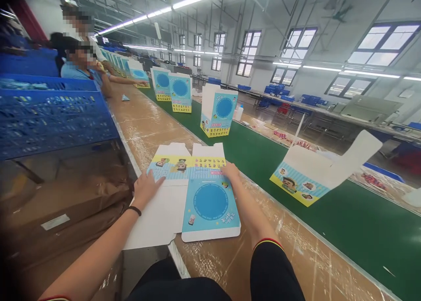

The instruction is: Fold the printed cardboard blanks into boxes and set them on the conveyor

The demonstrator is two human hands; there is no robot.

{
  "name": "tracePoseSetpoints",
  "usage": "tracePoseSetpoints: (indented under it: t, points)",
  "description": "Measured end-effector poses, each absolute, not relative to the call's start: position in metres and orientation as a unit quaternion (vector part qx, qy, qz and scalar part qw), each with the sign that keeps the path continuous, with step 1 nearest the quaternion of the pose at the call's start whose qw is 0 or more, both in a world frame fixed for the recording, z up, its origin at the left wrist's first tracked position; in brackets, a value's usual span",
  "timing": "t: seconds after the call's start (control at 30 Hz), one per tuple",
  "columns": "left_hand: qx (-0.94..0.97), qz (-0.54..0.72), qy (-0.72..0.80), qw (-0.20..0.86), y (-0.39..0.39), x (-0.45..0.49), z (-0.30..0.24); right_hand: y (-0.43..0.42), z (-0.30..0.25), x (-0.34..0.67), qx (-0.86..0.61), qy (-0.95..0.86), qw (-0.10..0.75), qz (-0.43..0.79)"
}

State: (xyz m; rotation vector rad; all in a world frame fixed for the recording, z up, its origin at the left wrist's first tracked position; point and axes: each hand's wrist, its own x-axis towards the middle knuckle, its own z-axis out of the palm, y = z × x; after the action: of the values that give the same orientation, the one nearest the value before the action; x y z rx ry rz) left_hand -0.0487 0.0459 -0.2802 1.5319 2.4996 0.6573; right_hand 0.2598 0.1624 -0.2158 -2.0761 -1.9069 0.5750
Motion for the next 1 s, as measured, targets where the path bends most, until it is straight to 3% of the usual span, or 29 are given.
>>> tracePoseSetpoints:
  t: [0.13, 0.3, 0.5, 0.67, 0.83, 1.0]
  points:
    - [0.51, 0.227, 0.828, 0.055, 0.047, -0.042, -0.282, 0.158, -0.212, 0.251, -0.738, -0.624, 0.153, 0.204]
    - [0.501, 0.261, 0.821, 0.078, 0.045, -0.035, -0.277, 0.15, -0.188, 0.246, -0.73, -0.601, 0.243, 0.215]
    - [0.411, 0.433, 0.783, 0.174, 0.051, -0.036, -0.249, 0.141, -0.14, 0.258, -0.622, -0.624, 0.4, 0.255]
    - [0.367, 0.647, 0.649, 0.16, 0.084, -0.06, -0.174, 0.112, -0.088, 0.285, -0.349, -0.597, 0.664, 0.285]
    - [0.431, 0.775, 0.444, 0.128, 0.113, -0.069, -0.076, 0.061, -0.039, 0.296, -0.29, -0.594, 0.703, 0.263]
    - [0.413, 0.847, 0.317, 0.106, 0.117, -0.062, -0.018, 0.03, -0.055, 0.303, -0.326, -0.601, 0.728, 0.042]
